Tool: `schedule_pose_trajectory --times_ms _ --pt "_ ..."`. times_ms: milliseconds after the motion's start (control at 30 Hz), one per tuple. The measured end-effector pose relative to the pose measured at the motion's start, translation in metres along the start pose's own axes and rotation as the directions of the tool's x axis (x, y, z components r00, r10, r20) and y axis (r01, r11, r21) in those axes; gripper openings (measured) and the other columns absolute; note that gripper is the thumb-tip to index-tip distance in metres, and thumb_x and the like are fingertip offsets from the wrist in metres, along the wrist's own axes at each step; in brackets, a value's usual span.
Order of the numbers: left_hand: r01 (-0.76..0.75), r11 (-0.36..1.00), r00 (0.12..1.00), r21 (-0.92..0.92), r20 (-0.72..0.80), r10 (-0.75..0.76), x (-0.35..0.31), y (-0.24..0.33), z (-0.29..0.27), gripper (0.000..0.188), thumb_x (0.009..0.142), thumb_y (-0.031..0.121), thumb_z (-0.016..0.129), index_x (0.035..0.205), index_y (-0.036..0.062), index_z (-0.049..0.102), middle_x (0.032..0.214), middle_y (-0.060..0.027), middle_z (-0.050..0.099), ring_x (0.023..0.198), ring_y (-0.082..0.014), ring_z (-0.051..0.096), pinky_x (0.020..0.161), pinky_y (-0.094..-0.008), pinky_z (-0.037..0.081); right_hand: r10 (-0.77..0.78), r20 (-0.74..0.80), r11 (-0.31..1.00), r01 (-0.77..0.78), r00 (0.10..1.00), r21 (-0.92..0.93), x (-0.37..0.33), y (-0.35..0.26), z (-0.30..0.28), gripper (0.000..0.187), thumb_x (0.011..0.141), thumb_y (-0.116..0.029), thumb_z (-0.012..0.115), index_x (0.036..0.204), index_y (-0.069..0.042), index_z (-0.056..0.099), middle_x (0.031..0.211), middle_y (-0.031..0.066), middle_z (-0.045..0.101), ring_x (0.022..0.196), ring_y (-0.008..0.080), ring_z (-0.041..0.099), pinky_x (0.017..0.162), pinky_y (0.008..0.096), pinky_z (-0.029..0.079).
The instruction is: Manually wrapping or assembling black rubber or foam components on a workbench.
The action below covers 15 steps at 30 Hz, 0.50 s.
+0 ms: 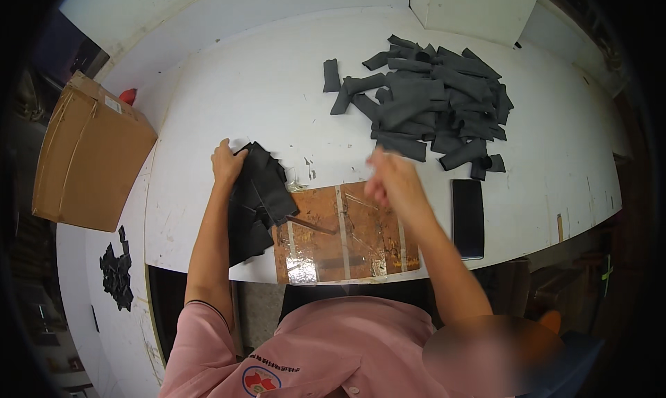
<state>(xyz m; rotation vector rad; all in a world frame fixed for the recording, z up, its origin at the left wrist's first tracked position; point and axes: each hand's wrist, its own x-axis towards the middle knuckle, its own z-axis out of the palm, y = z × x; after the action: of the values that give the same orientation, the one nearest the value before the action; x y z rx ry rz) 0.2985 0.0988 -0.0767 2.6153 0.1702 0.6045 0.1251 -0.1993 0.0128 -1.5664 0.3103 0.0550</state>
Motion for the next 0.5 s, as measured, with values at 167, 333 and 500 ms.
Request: schedule_pose_trajectory --times_ms 167,333,500 --pt "-0.074 0.996 0.974 -0.059 0.212 0.085 0.017 -0.008 -0.008 0.014 0.066 0.011 0.063 0.075 0.0009 0.061 0.071 -0.0137 0.061 0.067 -0.0233 0.059 0.062 -0.0327 0.046 0.081 0.192 0.997 -0.083 0.978 0.002 -0.046 0.040 0.004 0.034 0.089 -0.031 0.040 0.084 -0.001 0.055 0.059 0.0011 0.052 0.050 0.0048 0.044 0.046 0.0171 0.036" --pt "-0.124 0.908 0.991 -0.400 -0.103 0.090 -0.001 0.027 -0.071 0.009 0.071 0.007 0.059 0.074 -0.0010 0.057 0.071 -0.0112 0.058 0.066 -0.0206 0.056 0.063 -0.0311 0.043 0.048 0.311 0.995 -0.017 0.949 -0.099 -0.066 0.042 0.023 0.027 0.086 -0.023 0.046 0.082 0.002 0.055 0.061 0.0033 0.054 0.055 0.0088 0.050 0.051 0.0226 0.040" --pt "-0.025 0.347 0.974 -0.938 -0.100 -0.202 -0.050 0.058 -0.137 0.011 0.078 0.009 0.058 0.083 -0.0004 0.053 0.075 -0.0033 0.055 0.068 -0.0097 0.051 0.062 -0.0236 0.042 0.057 0.383 0.987 0.007 0.922 -0.163 -0.079 0.023 0.049 0.026 0.084 -0.022 0.048 0.084 0.003 0.056 0.062 0.0070 0.056 0.058 0.0103 0.052 0.055 0.0239 0.042"
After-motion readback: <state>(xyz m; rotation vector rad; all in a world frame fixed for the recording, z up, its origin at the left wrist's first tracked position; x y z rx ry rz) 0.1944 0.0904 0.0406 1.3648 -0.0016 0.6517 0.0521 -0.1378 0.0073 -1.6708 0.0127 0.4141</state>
